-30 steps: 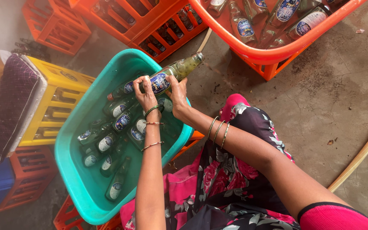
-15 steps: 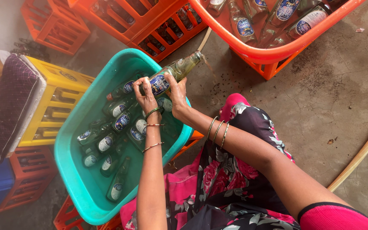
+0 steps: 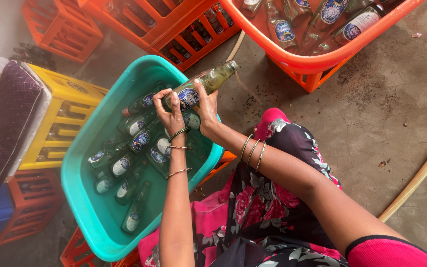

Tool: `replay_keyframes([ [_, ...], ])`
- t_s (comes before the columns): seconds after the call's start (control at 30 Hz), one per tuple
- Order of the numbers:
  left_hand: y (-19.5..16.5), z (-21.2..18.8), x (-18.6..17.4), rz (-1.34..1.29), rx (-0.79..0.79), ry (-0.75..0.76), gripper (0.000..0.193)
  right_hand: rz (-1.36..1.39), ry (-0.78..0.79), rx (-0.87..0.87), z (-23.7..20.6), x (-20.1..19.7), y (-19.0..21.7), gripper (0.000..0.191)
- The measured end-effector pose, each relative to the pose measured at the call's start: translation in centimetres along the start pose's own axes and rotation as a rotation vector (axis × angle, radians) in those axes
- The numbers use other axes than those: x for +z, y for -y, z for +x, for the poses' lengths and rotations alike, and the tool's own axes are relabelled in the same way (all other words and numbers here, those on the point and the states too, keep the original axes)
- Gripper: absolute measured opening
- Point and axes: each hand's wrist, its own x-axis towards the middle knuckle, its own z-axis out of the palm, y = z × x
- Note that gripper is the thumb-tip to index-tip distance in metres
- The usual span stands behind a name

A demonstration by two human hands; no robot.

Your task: The person washes glass bottles by hand in a teal basin filled with water. They pick up bottles, rinse them with a hose, and place them into an orange basin. The process is repeated for multiple bottles.

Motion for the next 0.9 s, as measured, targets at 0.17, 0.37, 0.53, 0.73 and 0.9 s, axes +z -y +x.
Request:
replay_keyframes([
  [0.17, 0.06, -0.02, -0.04, 0.013, -0.008, -0.002, 0.035, -0.007, -0.005, 0.013, 0.04, -0.03, 0.03, 0.095],
  [0.37, 0.07, 0.12, 0.06, 0.019, 0.009, 0.003, 0.036, -0.028, -0.016, 0.029, 0.26, -0.11, -0.16, 0.096],
  [0.53, -0.03, 0.40, 0.02, 0.035, 0.028, 0.005, 0.036, -0.034, -0.011, 0.028, 0.42, -0.10, -0.30, 0.097],
  [0.73, -0.32, 0.55, -0.03, 0.033, 0.061, 0.032, 0.035, -0.035, -0.003, 0.035, 0.55, -0.10, -0.37, 0.099],
  [0.9, -0.33, 0.69, 0.08, 0.043, 0.049, 0.030, 0.037, -0.033, -0.005, 0.043, 0.58, -0.17, -0.37, 0.100],
])
